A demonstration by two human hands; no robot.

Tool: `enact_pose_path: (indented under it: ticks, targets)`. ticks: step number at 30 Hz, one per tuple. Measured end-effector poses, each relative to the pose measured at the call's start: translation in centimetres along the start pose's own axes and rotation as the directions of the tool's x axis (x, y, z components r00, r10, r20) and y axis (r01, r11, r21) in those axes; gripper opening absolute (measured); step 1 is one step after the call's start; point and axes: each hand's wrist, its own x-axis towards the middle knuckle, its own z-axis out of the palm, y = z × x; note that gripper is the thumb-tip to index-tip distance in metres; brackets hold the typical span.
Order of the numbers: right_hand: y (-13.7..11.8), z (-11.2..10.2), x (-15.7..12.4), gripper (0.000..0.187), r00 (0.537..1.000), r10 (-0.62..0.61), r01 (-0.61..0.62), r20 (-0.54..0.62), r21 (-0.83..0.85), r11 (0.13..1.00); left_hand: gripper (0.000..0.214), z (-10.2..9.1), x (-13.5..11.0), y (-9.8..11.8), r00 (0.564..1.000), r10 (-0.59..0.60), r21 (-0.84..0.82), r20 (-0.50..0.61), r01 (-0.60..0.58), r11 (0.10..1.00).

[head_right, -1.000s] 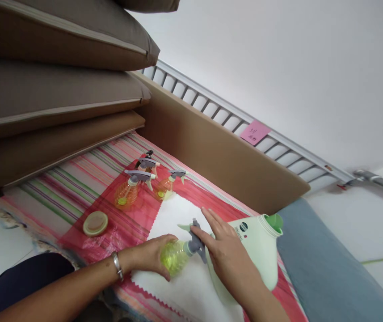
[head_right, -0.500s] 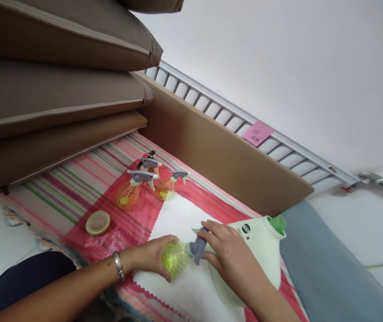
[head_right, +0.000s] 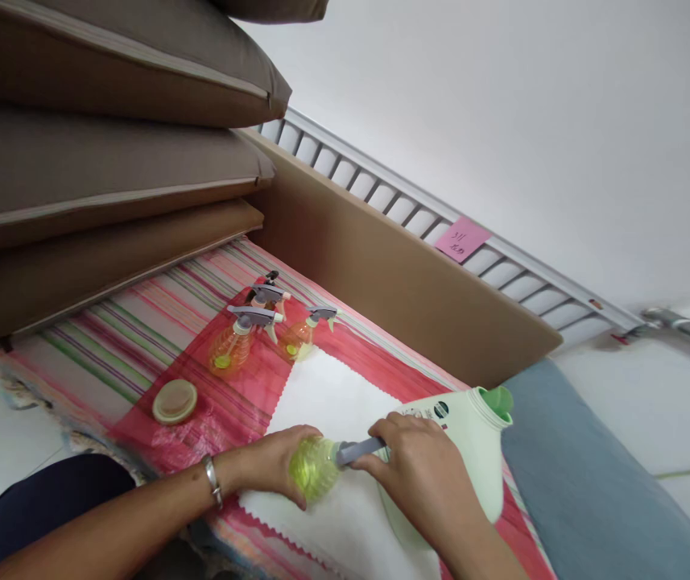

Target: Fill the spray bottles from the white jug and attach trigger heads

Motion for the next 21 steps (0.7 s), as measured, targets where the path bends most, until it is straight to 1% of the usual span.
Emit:
enact_pose_path:
  ticks: [2, 5, 8, 9, 10, 12, 14, 15, 18, 19, 21]
  targets:
    - [-0.2, 0.2, -0.2, 0.034, 0.999, 0.031, -0.031, -0.011, 0.011, 0.999, 0.087, 0.0, 0.0, -0.1, 1.0, 0.007, -0.012, 0.021, -0.007, 1.0]
    - [-0.7, 0.5, -0.2, 0.037, 0.998, 0.045, -0.043, -0.042, 0.043, 0.998, 0.085, -0.2, 0.0, -0.3, 0.998, 0.02, -0.044, 0.051, -0.018, 0.999]
    - [-1.3, 1.0, -0.5, 0.036, 0.986, 0.136, -0.112, -0.099, 0.212, 0.971, 0.086, -0.5, -0.1, -0.5, 0.999, 0.032, -0.107, 0.038, -0.027, 0.994]
    - [-1.5, 1.4, -0.8, 0.039, 0.973, 0.195, -0.151, -0.124, 0.299, 0.942, 0.086, -0.6, -0.2, -0.5, 0.999, 0.037, -0.125, 0.017, -0.035, 0.992]
    - [-1.6, 1.9, -1.2, 0.045, 0.951, 0.27, -0.193, -0.152, 0.394, 0.898, 0.086, -0.6, -0.3, -0.4, 0.999, 0.042, -0.135, -0.009, -0.043, 0.99]
    - [-2.0, 3.3, -2.4, 0.051, 0.887, 0.427, -0.268, -0.177, 0.557, 0.786, 0.086, -0.3, -0.6, -0.4, 0.997, 0.046, -0.135, -0.06, -0.053, 0.989]
    - [-2.6, 5.1, -3.9, 0.045, 0.834, 0.53, -0.306, -0.152, 0.673, 0.673, 0.085, 0.3, -1.0, -0.4, 0.993, 0.042, -0.113, -0.106, -0.054, 0.992]
    - [-3.0, 6.0, -4.6, 0.041, 0.827, 0.547, -0.305, -0.129, 0.715, 0.629, 0.085, 0.6, -1.2, -0.4, 0.99, 0.04, -0.095, -0.134, -0.052, 0.994]
    - [-4.3, 8.6, -5.8, 0.033, 0.854, 0.513, -0.253, -0.084, 0.796, 0.55, 0.087, 1.7, -1.5, -0.7, 0.974, 0.042, -0.018, -0.225, -0.047, 0.999]
    - [-4.7, 9.2, -5.9, 0.033, 0.858, 0.506, -0.23, -0.087, 0.816, 0.53, 0.088, 2.0, -1.5, -0.8, 0.968, 0.047, 0.01, -0.248, -0.046, 0.999]
    - [-5.3, 10.0, -5.5, 0.037, 0.853, 0.511, -0.193, -0.107, 0.845, 0.498, 0.087, 2.4, -1.5, -0.8, 0.96, 0.061, 0.062, -0.274, -0.046, 0.997]
